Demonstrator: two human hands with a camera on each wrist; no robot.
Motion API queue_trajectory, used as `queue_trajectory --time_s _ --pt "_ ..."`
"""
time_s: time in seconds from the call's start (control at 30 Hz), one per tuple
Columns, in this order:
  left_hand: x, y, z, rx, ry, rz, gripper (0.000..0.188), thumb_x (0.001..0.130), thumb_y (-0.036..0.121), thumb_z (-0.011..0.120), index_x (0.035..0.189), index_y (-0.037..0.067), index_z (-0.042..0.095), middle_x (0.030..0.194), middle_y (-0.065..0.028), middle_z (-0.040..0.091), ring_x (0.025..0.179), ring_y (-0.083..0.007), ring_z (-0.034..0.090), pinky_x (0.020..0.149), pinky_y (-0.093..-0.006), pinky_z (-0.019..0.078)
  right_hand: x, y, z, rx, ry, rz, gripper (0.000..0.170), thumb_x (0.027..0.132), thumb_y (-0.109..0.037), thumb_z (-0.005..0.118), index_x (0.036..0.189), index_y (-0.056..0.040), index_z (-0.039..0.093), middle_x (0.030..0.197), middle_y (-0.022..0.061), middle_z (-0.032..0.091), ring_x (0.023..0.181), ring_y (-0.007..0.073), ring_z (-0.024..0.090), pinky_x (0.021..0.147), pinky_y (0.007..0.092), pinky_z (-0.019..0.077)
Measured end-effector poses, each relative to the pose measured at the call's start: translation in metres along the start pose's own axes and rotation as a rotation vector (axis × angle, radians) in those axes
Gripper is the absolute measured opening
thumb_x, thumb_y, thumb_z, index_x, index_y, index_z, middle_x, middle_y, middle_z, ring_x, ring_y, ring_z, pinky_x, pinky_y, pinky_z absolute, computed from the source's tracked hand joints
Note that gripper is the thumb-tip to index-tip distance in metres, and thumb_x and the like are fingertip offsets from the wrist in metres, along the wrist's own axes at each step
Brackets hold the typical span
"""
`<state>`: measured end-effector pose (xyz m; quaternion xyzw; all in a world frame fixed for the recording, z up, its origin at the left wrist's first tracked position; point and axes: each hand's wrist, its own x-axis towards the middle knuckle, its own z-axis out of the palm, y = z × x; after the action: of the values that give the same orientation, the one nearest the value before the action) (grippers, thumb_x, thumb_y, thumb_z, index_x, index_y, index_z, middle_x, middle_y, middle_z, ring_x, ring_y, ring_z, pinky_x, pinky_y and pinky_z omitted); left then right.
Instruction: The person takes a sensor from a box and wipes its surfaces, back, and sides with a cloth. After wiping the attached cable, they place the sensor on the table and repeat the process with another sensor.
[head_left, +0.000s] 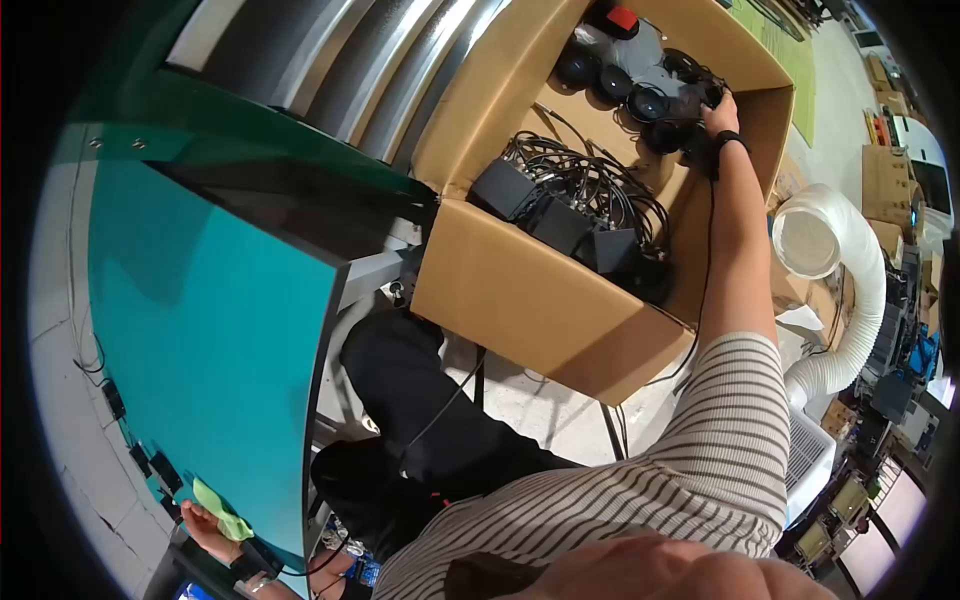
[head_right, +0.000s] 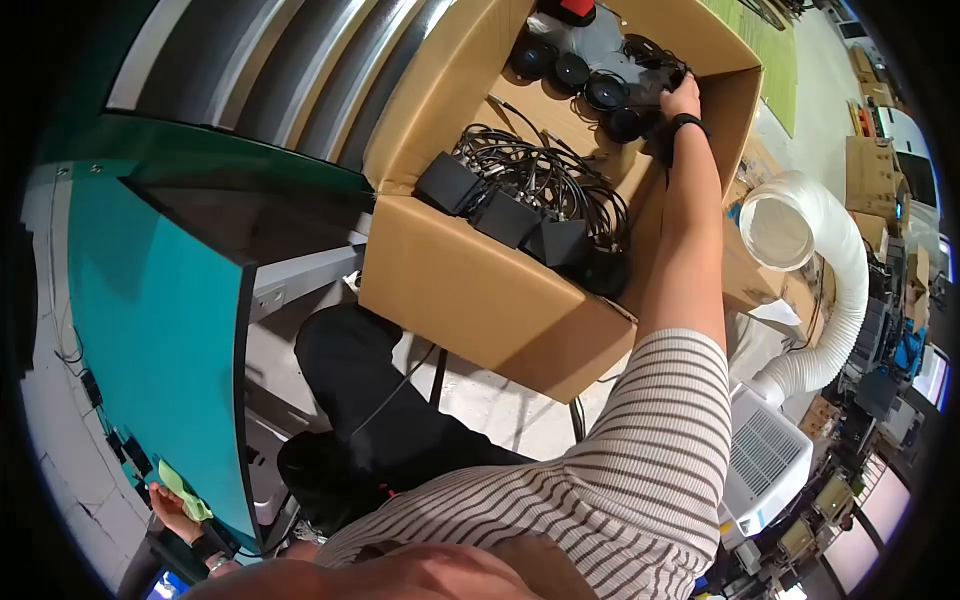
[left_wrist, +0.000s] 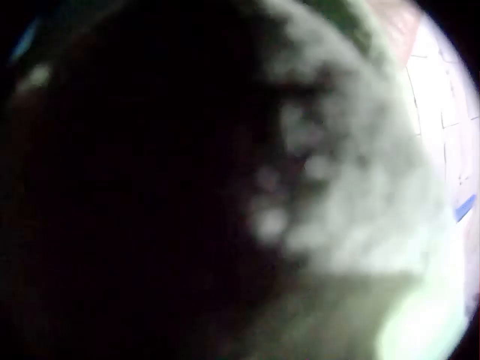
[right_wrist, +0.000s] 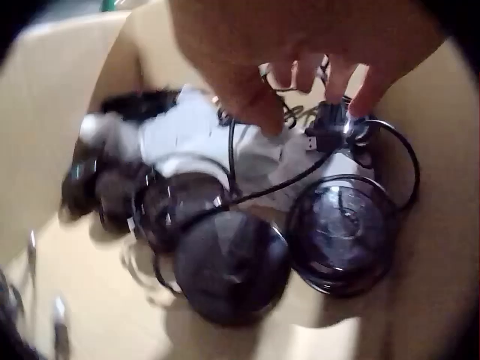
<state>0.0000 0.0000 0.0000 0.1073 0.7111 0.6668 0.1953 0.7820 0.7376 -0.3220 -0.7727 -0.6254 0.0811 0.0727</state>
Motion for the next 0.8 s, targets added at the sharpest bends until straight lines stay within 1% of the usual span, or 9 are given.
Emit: queue_trajectory --time_s 0.03,0.1,0.2,0.3,0.37,0.43,0.5,0.7,0.8 --pt "-0.001 -0.001 0.01 0.001 0.048 0.04 0.018 0.096 0.024 0.052 0.097 0.008 0.059 0.073 0.0049 0.05 0.061 -0.0034 0.043 0.055 -0.0177 0.0334 0.007 0.006 0.004 0.165 0.029 0.043 0.064 0.081 -0.022 0.064 0.138 -0.0081 0.039 0.134 0.0239 0.049 0.12 0.0316 0.053 0.1 0.0376 0.0433" --pt "-0.004 -0.015 0.011 -0.002 0.011 0.058 0.018 0.095 0.023 0.052 0.096 0.007 0.058 0.074 0.0043 0.051 0.061 -0.0035 0.043 0.054 -0.018 0.0327 0.026 0.031 -0.004 0.0 -0.038 0.062 0.051 0.081 -0.019 0.062 0.13 -0.0072 0.051 0.123 0.0212 0.058 0.116 0.0296 0.056 0.098 0.0355 0.0443" --pt "-0.006 -0.004 0.009 0.052 0.074 0.063 0.018 0.094 0.022 0.053 0.098 0.006 0.057 0.076 0.0039 0.05 0.064 -0.0043 0.044 0.056 -0.0182 0.0331 0.038 0.072 0.026 0.334 -0.43 0.082 0.026 0.081 -0.011 0.059 0.104 -0.0091 0.071 0.105 0.0109 0.069 0.102 0.0225 0.064 0.091 0.0319 0.0484" --pt "-0.004 -0.009 0.009 0.104 0.066 0.082 0.019 0.094 0.023 0.054 0.1 0.005 0.057 0.077 0.0038 0.05 0.065 -0.0046 0.044 0.057 -0.0184 0.0337 0.012 0.069 -0.01 0.117 -0.567 0.026 0.028 0.081 -0.006 0.055 0.105 -0.0102 0.07 0.101 0.0061 0.07 0.093 0.0178 0.066 0.087 0.031 0.0502" --pt "-0.005 -0.01 0.011 0.085 0.058 0.089 0.021 0.093 0.023 0.055 0.102 0.004 0.057 0.079 0.0036 0.05 0.067 -0.005 0.045 0.06 -0.0188 0.0344 -0.004 0.06 -0.029 0.138 -0.522 0.027 0.033 0.083 -0.002 0.051 0.111 -0.0082 0.067 0.098 0.009 0.069 0.088 0.0215 0.065 0.082 0.0342 0.0529" --pt "-0.004 -0.008 0.014 0.045 0.051 0.062 0.02 0.093 0.023 0.055 0.101 0.004 0.057 0.078 0.0034 0.049 0.067 -0.0051 0.045 0.06 -0.0188 0.0341 0.0 0.066 -0.043 0.883 -0.437 0.219 0.036 0.084 0.0 0.048 0.117 -0.0051 0.062 0.098 0.0148 0.068 0.088 0.0282 0.065 0.073 0.0369 0.055" --pt "-0.002 -0.006 0.01 0.05 -0.079 0.027 0.02 0.093 0.024 0.056 0.099 0.004 0.058 0.076 0.0035 0.049 0.067 -0.005 0.045 0.058 -0.0193 0.0338 -0.003 0.067 -0.065 1.05 -0.351 0.141 0.034 0.086 0.0 0.044 0.116 -0.0036 0.061 0.096 0.016 0.066 0.071 0.0286 0.066 0.053 0.0333 0.0515" --pt "-0.01 -0.005 0.02 0.146 -0.075 0.098 0.024 0.094 0.024 0.057 0.104 0.002 0.059 0.077 0.0019 0.048 0.068 -0.0064 0.045 0.061 -0.0205 0.0358 -0.005 0.062 -0.163 0.996 -0.183 0.085 0.033 0.087 -0.006 0.051 0.118 -0.0067 0.059 0.093 0.011 0.067 0.061 0.0211 0.064 0.05 0.0304 0.0491" --pt "-0.012 -0.005 0.024 0.064 -0.122 0.091 0.023 0.095 0.023 0.057 0.103 0.002 0.059 0.078 0.0016 0.048 0.069 -0.0067 0.045 0.061 -0.0206 0.0359 -0.02 0.042 -0.215 0.522 -0.209 -0.119 0.033 0.086 -0.01 0.054 0.118 -0.0081 0.061 0.09 0.0108 0.066 0.055 0.0155 0.06 0.048 0.0276 0.0466"
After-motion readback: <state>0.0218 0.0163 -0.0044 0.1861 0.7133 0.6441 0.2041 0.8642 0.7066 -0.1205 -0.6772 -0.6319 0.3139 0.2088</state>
